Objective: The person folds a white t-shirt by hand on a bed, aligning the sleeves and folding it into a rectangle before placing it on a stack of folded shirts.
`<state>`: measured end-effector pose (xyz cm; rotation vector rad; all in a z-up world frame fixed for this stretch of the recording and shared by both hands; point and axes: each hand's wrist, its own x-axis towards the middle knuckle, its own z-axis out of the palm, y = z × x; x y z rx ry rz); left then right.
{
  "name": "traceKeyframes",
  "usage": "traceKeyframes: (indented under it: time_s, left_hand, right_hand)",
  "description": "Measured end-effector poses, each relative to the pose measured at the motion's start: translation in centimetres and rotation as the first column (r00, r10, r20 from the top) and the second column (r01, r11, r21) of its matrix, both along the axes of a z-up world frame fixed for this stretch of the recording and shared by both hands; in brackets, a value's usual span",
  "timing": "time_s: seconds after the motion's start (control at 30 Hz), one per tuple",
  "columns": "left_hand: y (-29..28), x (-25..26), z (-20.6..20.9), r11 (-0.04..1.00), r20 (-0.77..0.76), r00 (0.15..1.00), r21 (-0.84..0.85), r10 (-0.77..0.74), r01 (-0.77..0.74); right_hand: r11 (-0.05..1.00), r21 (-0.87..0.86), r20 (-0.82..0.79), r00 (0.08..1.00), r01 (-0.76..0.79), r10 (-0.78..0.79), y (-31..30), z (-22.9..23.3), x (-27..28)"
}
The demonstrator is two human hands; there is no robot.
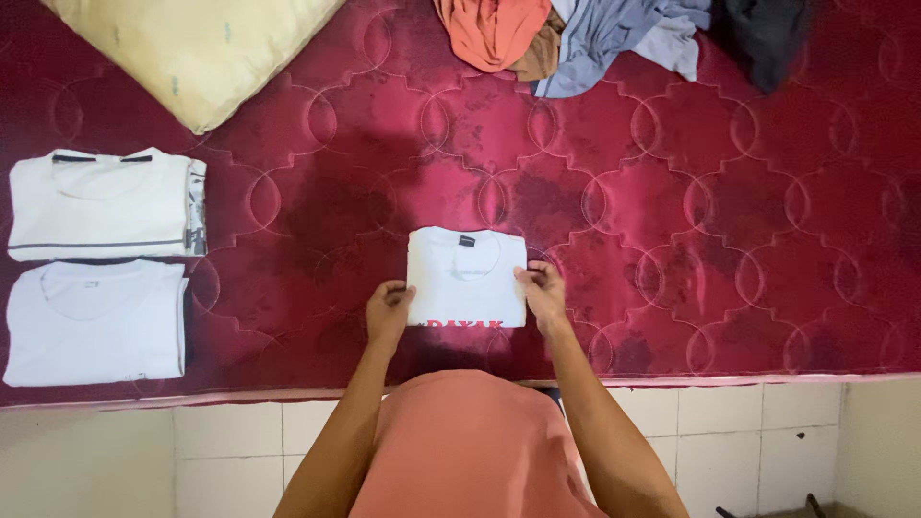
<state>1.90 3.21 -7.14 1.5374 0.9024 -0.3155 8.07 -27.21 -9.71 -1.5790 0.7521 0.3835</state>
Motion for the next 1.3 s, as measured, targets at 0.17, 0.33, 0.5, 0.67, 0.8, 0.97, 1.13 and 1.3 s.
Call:
traceKeyframes:
  time_s: [0.17, 0.33, 0.5, 0.67, 0.8, 0.97, 1.13, 1.3]
  left_hand:
    - [0.1, 1.6, -0.7, 0.960, 0.094, 0.981, 0.239, -0.172, 0.146]
    - [0.8, 4.5, -1.3, 0.958, 0.157, 0.969, 0.246, -0.191, 0.149]
    - [2.1, 7.5, -0.5, 0.932, 0.107, 0.946, 0.237, -0.307, 0.275]
    - [2.7, 9.7, -1.3, 0.887, 0.108, 0.900, 0.251, -0.423, 0.387]
    - [2.9, 10.3, -2.2, 0.894, 0.123, 0.896, 0.204, -0.427, 0.398]
    - [3.3, 11.0, -4.0, 0.878, 0.075, 0.893, 0.232, -0.445, 0.418]
    - [1.9, 9.1, -2.7, 0.836, -0.038, 0.942, 0.450, -0.332, 0.313]
    - [0.1, 5.6, 1.7, 0.876, -0.172, 0.943, 0.352, -0.286, 0.330]
  right_hand:
    - [0.993, -0.099, 0.091, 0.993, -0.065, 0.074, -0.3, -2.1, 1.0]
    - [0.995, -0.056, 0.039, 0.995, -0.085, 0.087, -1.0, -2.1, 2.5]
    - [0.973, -0.037, 0.004, 0.974, -0.227, 0.228, -0.7, 0.1, 5.0]
    - [0.886, -0.145, -0.096, 0.898, -0.440, 0.430, -0.6, 1.5, 6.5]
    - [0.845, -0.203, -0.076, 0.869, -0.494, 0.489, -1.4, -0.6, 7.0]
    - [0.918, -0.164, 0.137, 0.913, -0.362, 0.385, -3.2, -5.1, 6.2]
    - [0.992, -0.082, 0.108, 0.988, -0.098, 0.106, -2.7, -3.4, 3.7]
    - [0.992, -0.012, -0.004, 0.992, -0.127, 0.127, -1.1, 2.0, -0.1]
